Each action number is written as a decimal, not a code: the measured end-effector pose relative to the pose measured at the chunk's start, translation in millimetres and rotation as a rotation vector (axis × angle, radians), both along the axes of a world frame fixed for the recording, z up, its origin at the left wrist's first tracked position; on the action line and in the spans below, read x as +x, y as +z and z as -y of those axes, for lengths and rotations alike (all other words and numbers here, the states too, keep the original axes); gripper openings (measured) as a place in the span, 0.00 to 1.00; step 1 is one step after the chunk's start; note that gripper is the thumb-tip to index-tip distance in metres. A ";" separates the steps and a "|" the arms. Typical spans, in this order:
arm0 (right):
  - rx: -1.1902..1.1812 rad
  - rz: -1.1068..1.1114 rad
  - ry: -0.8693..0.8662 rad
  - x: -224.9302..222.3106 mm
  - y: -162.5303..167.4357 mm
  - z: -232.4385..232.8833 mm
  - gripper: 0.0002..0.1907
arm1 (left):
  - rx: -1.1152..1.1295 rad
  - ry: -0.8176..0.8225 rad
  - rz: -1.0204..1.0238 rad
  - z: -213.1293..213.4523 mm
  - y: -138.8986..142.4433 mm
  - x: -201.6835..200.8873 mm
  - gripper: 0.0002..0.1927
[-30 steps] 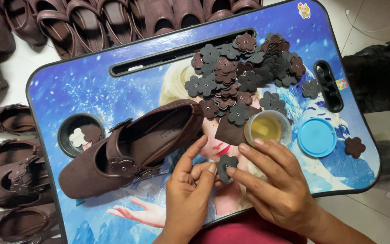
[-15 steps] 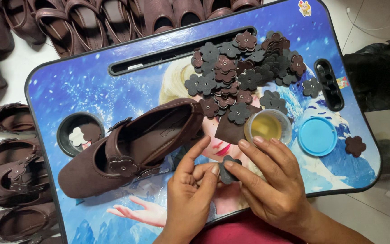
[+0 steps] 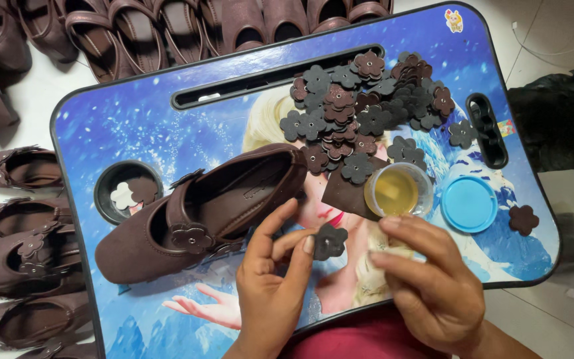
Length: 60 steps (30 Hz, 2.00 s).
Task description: The person attaches flower-shaped embellishments to the straps of brown children's shoes. They pick up a flower, apply adhesive from a small container, and press it onto the shoe strap, repeating this process for multiple shoes.
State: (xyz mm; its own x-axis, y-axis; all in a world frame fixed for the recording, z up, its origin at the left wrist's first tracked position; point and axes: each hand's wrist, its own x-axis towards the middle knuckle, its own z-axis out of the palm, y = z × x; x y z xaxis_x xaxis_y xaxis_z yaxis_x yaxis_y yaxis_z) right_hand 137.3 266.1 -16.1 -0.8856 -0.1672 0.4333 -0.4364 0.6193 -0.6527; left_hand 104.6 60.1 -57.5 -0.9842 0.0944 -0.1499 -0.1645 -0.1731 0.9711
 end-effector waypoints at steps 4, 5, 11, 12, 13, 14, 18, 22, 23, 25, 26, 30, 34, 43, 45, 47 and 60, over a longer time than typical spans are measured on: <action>-0.008 0.020 -0.026 -5.6 -0.4 -7.7 0.36 | -0.077 0.055 -0.103 5.7 4.6 7.3 0.30; -0.021 0.089 0.087 -4.7 2.6 -15.4 0.38 | -0.153 0.062 -0.233 6.9 5.4 8.5 0.30; -0.339 0.219 0.046 12.5 -8.8 -12.1 0.33 | -0.601 0.073 -1.032 32.9 19.8 3.5 0.23; -0.400 0.233 0.016 13.2 -9.1 -10.9 0.32 | -0.699 0.063 -1.142 41.9 24.0 5.6 0.21; -0.375 0.240 -0.009 12.5 -9.0 -9.2 0.32 | -0.798 0.050 -1.252 48.0 26.9 9.6 0.19; -0.349 0.246 -0.036 11.0 -8.5 -6.7 0.31 | -0.873 0.063 -1.229 49.6 29.1 19.1 0.18; -0.422 0.316 0.035 6.2 1.3 2.5 0.33 | -1.167 0.219 -1.369 54.4 9.1 49.9 0.18; -0.456 0.405 0.148 1.6 11.8 7.7 0.33 | -1.345 0.334 -1.558 66.6 -29.4 56.6 0.18; -0.463 0.415 0.178 0.1 14.2 8.4 0.33 | -1.364 0.352 -1.591 68.6 -34.3 57.1 0.18; -0.462 0.430 0.221 -2.7 18.0 12.2 0.34 | -1.405 0.381 -1.646 71.8 -37.3 56.0 0.18; -0.455 0.430 0.235 -4.8 20.0 14.9 0.34 | -1.415 0.396 -1.670 73.0 -36.0 54.6 0.17; -0.387 0.577 0.230 -14.3 32.4 26.0 0.35 | -1.411 0.537 -1.775 74.1 -28.8 42.1 0.17; -0.386 0.716 0.342 -28.1 44.6 33.8 0.39 | -1.468 0.322 -1.856 85.2 -19.5 43.2 0.17; -0.535 0.827 0.195 -71.3 53.5 47.2 0.45 | -0.904 0.220 -1.235 117.4 46.0 14.9 0.20; -0.618 0.911 0.144 -88.9 56.5 47.5 0.46 | -0.816 0.466 -0.721 120.4 59.4 -5.8 0.33; -0.656 0.929 0.257 -106.1 58.5 51.3 0.47 | -0.627 0.409 -0.301 128.4 69.7 -28.5 0.36; -0.668 1.172 0.248 -167.9 64.4 76.9 0.49 | -0.288 0.090 0.247 132.8 83.7 -92.0 0.39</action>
State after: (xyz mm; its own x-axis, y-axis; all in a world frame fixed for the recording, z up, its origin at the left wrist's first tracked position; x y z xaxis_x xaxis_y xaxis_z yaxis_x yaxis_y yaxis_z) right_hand -30.6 189.3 48.3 -0.7635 -0.4302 -0.4817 0.5207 0.0311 -0.8532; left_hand 12.6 -72.7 26.2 -0.9175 -0.0712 -0.3913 -0.3962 0.0769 0.9149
